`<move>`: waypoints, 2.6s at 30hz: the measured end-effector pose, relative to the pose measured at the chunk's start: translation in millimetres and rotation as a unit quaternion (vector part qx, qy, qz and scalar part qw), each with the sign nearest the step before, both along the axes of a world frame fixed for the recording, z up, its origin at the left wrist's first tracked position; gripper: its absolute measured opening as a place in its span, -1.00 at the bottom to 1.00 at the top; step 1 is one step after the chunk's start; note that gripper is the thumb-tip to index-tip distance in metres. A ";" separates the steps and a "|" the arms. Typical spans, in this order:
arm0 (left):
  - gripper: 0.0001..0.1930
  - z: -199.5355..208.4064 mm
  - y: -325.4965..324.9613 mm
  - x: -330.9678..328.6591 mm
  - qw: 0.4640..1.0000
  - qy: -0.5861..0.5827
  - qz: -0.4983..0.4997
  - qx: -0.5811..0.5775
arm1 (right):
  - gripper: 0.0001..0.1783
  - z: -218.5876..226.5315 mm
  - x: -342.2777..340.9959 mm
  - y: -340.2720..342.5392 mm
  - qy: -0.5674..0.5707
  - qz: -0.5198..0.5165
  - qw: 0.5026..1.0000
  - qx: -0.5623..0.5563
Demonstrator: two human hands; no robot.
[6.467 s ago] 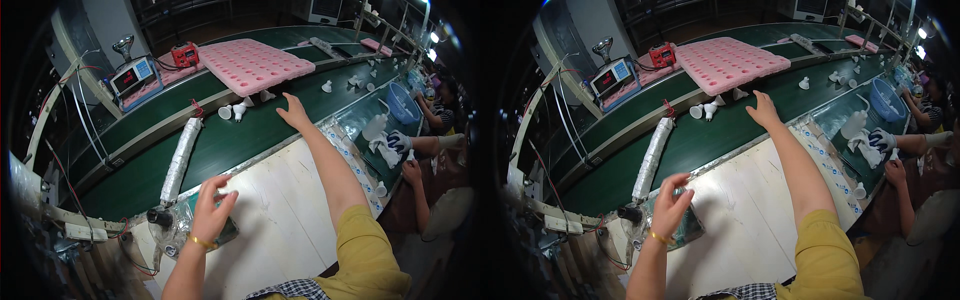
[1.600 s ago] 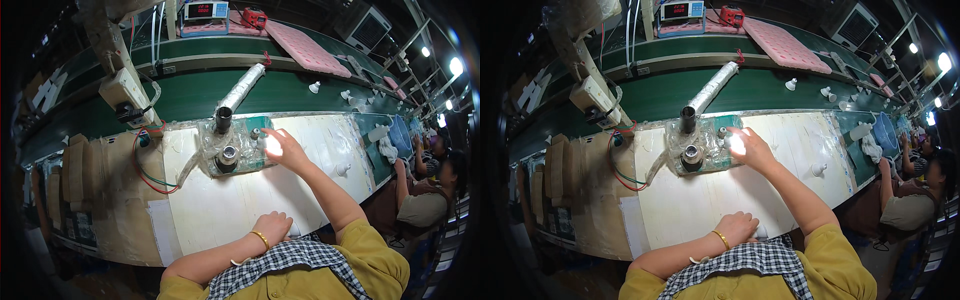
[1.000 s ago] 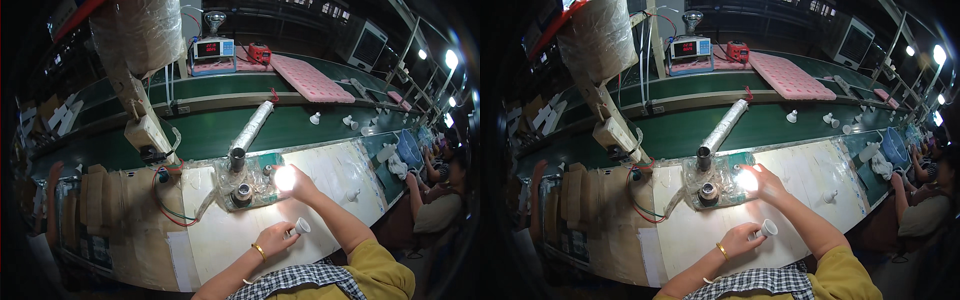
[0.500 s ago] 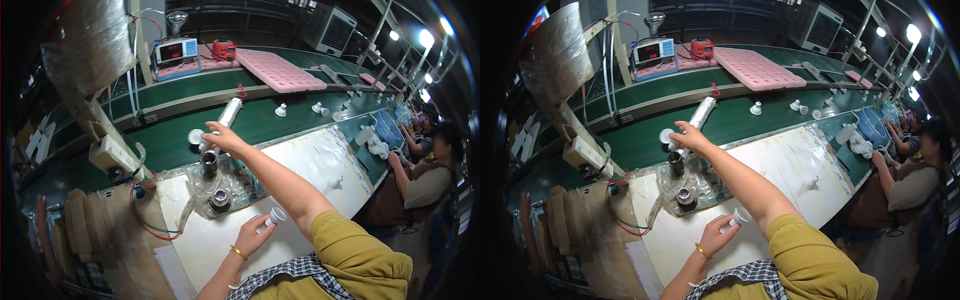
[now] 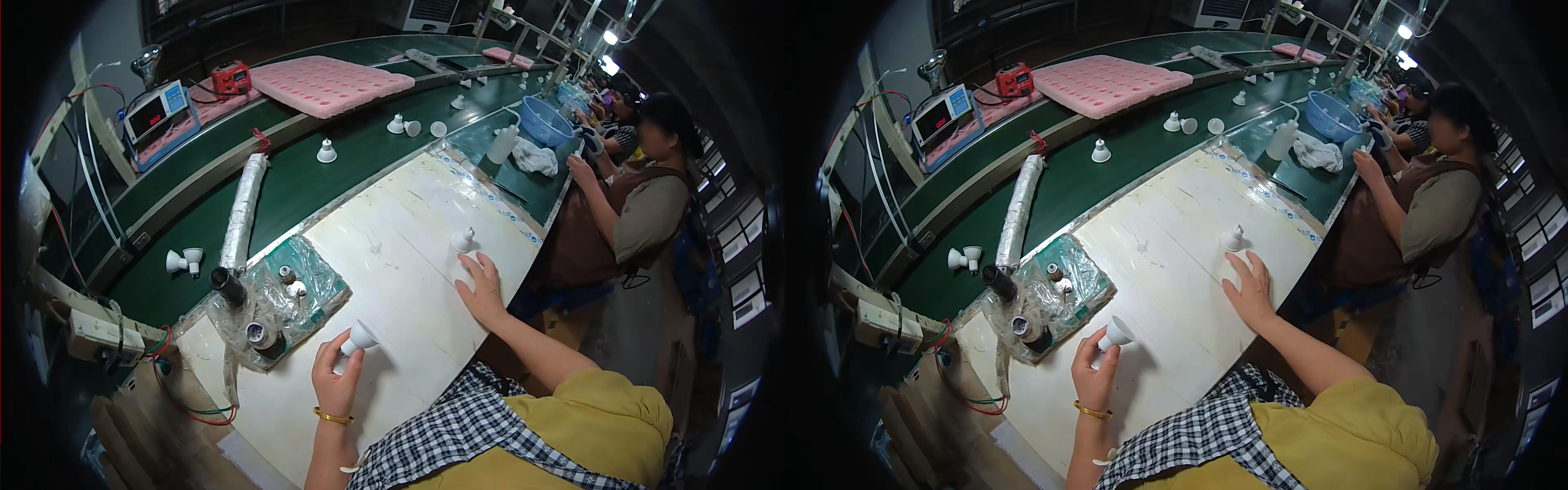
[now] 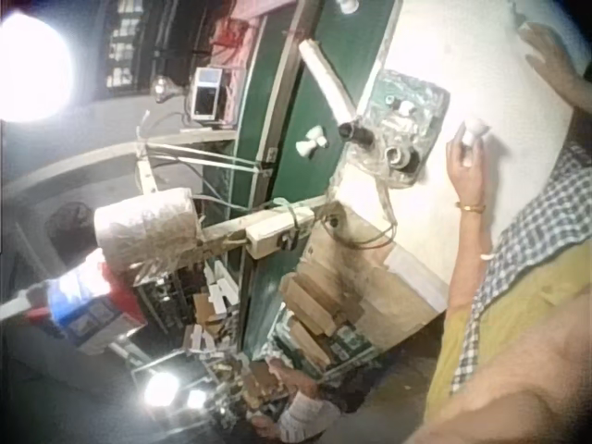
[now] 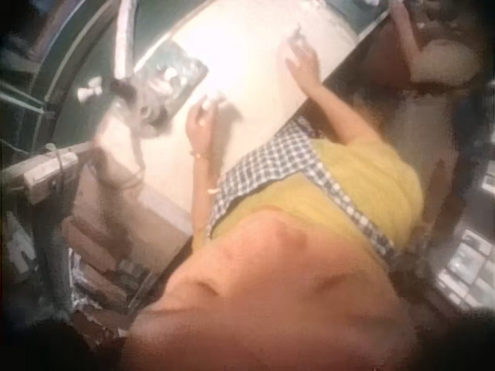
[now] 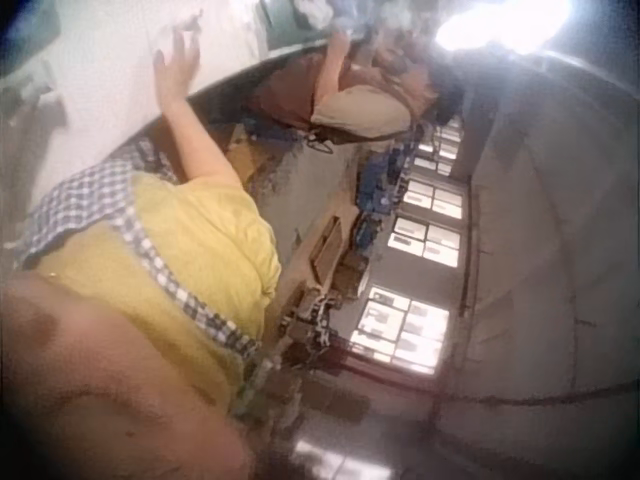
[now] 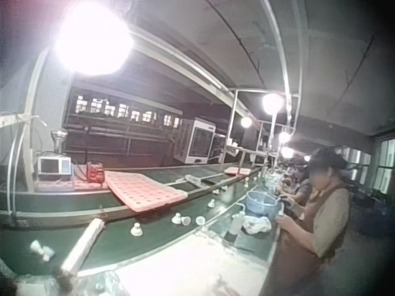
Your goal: Assembling and testing LED light bulbs on a factory production line.
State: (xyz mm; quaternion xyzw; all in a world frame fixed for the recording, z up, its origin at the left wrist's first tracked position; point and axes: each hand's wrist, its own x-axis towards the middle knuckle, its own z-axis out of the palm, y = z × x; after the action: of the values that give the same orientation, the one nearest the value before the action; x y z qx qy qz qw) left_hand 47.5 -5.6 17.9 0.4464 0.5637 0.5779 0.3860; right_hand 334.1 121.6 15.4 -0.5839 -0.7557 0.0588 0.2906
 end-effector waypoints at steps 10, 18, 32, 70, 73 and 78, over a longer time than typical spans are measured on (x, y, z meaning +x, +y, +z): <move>-0.71 -4.6 -4.0 5.1 0.999 -0.042 -0.003 -0.029 | -0.47 17.5 -85.1 64.4 0.047 0.192 0.975 -0.101; -0.70 4.2 -4.9 -4.8 0.974 -0.216 -0.003 -0.065 | -0.35 55.8 -194.8 46.1 0.115 0.323 0.877 -0.336; -0.69 7.5 -3.6 -11.6 0.963 -0.264 -0.011 -0.047 | -0.53 49.1 -225.6 51.1 0.168 0.296 0.875 -0.343; -0.69 5.8 -2.7 -19.3 0.954 -0.280 -0.033 -0.101 | -0.50 -12.6 -320.1 218.9 0.055 0.303 0.951 -0.023; -0.70 2.5 -3.9 -19.8 0.957 -0.273 -0.024 -0.096 | -0.57 22.3 -304.2 161.5 0.126 0.345 0.926 -0.088; -0.69 2.4 -1.5 -16.4 0.967 -0.241 -0.026 -0.075 | -0.53 53.4 -235.1 70.5 0.189 0.367 0.865 -0.286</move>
State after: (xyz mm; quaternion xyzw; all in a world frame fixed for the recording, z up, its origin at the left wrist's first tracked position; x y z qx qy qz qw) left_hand 31.1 -7.1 20.3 0.2783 0.4838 0.6145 0.5576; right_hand 99.0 192.1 68.8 -0.2996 -0.7964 0.4835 0.2054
